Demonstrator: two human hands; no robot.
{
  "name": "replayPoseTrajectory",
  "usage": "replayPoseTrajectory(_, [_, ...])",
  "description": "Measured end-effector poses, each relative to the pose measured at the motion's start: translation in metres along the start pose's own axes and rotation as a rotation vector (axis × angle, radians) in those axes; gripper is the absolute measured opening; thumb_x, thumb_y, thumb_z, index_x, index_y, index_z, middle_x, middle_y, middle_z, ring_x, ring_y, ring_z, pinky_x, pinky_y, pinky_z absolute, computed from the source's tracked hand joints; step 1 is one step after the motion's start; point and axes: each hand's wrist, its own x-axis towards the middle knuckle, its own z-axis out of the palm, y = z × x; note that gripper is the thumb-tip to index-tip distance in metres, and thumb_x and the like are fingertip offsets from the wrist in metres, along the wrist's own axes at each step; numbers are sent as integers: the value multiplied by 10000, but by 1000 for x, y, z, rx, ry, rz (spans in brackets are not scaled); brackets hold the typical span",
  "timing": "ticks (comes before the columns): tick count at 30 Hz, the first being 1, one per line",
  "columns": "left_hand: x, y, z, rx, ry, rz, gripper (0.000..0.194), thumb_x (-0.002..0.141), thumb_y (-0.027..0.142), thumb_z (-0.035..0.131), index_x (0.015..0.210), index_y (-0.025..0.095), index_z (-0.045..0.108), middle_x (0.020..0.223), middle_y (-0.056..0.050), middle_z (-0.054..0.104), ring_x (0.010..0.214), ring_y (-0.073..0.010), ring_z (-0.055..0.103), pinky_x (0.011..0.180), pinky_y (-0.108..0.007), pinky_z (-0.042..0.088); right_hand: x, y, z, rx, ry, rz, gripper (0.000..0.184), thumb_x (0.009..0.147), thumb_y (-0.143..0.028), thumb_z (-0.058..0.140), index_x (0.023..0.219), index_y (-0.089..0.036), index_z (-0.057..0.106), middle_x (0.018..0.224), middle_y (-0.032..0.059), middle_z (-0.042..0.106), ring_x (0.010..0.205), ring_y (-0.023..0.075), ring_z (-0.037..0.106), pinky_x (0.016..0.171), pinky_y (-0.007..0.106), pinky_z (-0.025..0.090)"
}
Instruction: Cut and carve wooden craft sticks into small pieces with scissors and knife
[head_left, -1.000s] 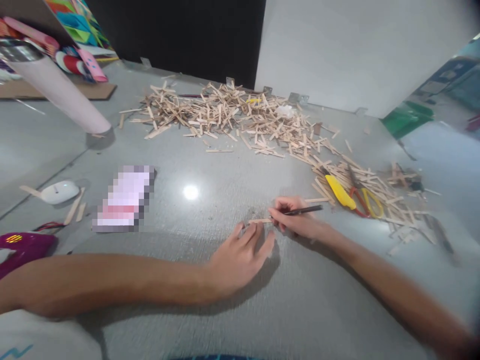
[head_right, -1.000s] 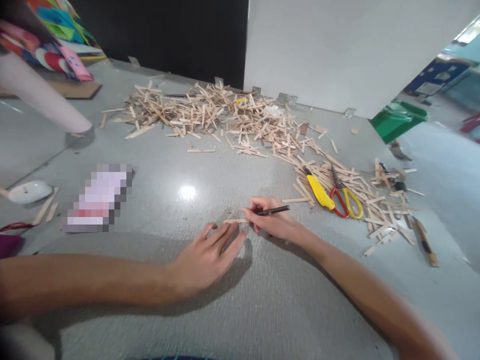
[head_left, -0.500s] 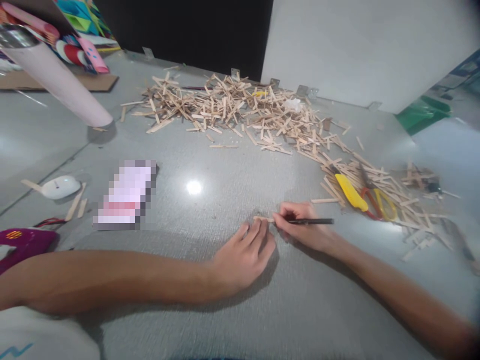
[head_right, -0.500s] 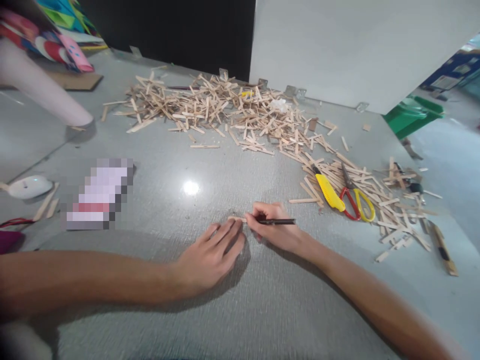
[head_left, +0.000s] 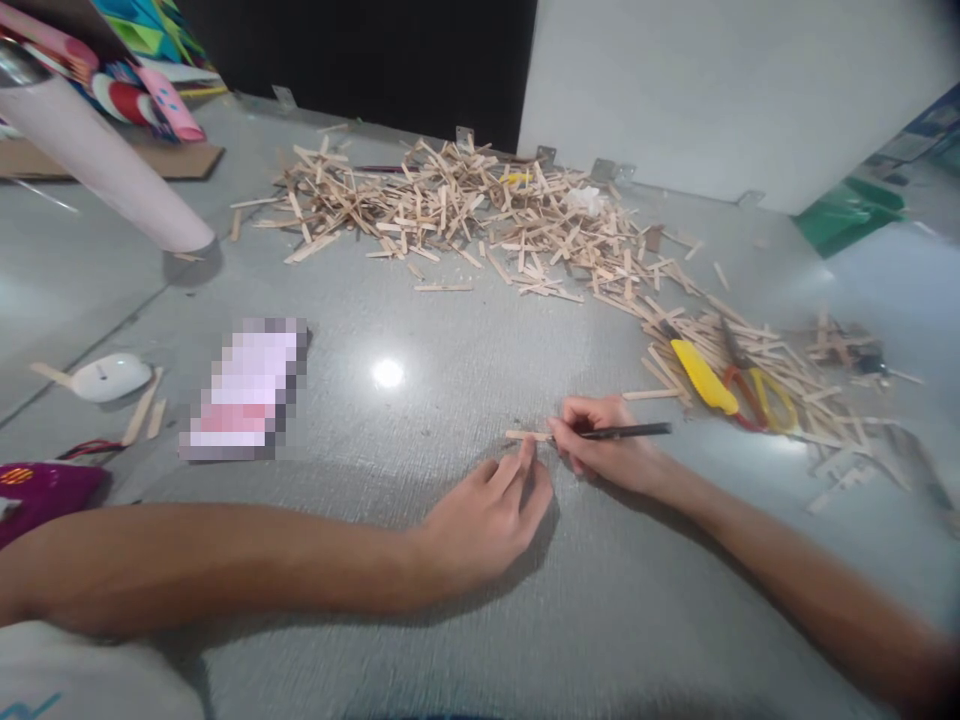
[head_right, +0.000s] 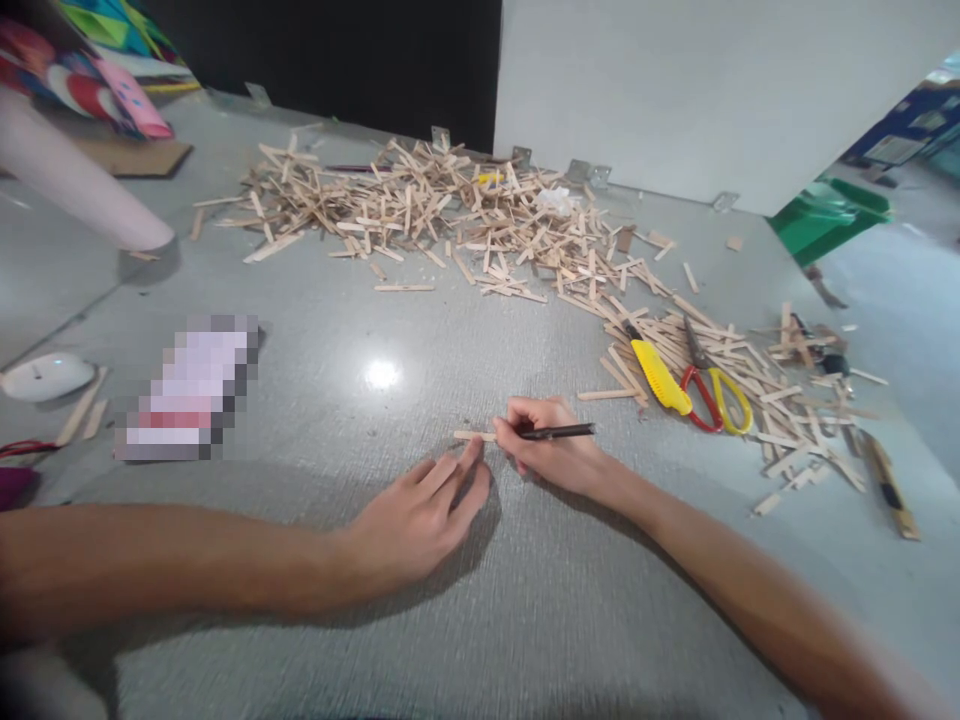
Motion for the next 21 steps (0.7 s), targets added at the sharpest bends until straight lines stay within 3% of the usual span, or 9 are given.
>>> replayPoseTrajectory(10, [-1, 0, 2, 13, 17, -11, 362, 1005, 118, 494, 1291, -54, 634, 1324, -390, 716, 1001, -325, 764, 717, -376, 596, 1, 2, 1, 33, 5, -12, 415, 1068, -367, 639, 688, -234, 537, 481, -47, 600, 368, 93, 514, 391, 215, 389])
replayPoseTrajectory(21, [-2, -1, 1, -8, 10, -12, 357, 1016, 95, 483, 1308, -46, 632, 1347, -383, 709, 1013, -312, 760, 745, -375, 616, 0, 0, 2, 32, 18, -3, 406, 1055, -353, 645, 686, -234, 526, 484, -48, 594, 376, 92, 517, 404, 215, 391])
